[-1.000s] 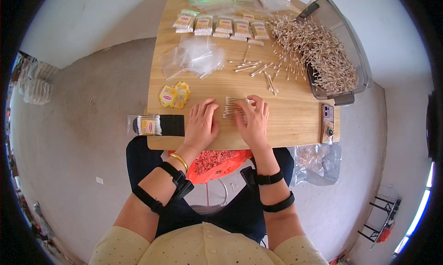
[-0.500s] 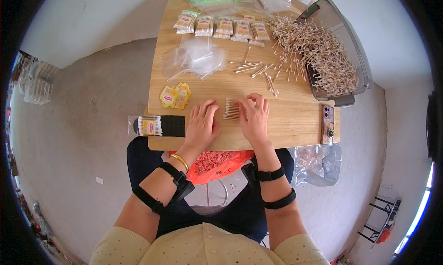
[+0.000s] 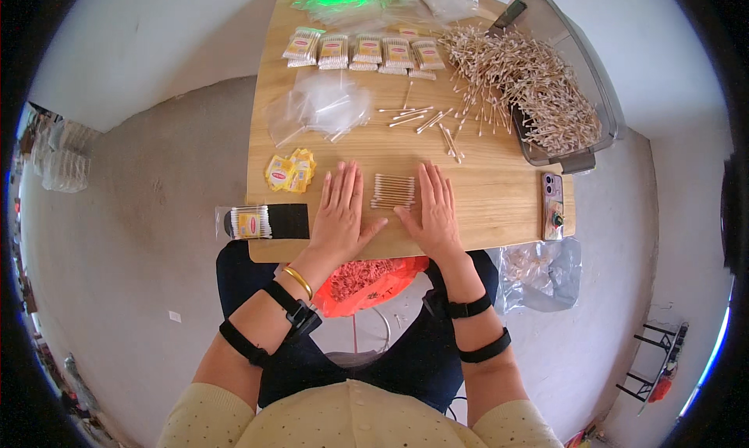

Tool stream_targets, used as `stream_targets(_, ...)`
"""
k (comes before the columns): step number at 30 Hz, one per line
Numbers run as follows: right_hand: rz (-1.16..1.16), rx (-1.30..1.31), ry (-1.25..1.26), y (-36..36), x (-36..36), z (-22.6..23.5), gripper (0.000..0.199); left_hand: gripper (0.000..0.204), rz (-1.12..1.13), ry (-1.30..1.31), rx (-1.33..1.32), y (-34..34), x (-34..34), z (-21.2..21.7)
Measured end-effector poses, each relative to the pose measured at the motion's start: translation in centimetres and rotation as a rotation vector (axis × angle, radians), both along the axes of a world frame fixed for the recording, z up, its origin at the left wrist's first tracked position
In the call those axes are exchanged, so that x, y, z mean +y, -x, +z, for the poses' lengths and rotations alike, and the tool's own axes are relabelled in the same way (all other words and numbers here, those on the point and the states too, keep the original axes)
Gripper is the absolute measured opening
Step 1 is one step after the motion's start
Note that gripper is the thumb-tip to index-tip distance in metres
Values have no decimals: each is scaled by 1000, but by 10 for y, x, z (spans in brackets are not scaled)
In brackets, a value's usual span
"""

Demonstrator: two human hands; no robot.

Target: Sort and arrange cotton swabs on a table and place them into small plastic bags.

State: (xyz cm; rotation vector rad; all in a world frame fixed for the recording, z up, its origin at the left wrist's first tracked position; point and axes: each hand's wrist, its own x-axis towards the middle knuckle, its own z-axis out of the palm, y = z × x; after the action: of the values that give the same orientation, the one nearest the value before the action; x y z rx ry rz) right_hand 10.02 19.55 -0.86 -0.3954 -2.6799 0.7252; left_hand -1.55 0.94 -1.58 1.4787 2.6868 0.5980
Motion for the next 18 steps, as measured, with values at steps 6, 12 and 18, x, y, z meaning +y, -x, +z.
stream_targets(6, -33, -155, -216, -1, -12, -21, 97, 104, 14, 109, 48, -6, 14, -5)
stream_targets(12, -13, -138, -242, 14, -25, -24, 95, 104, 21, 59, 52, -8, 21, -11)
stream_targets(18, -3, -177, -283, 12, -26, -24, 92, 101, 11, 47, 24, -7, 20, -14)
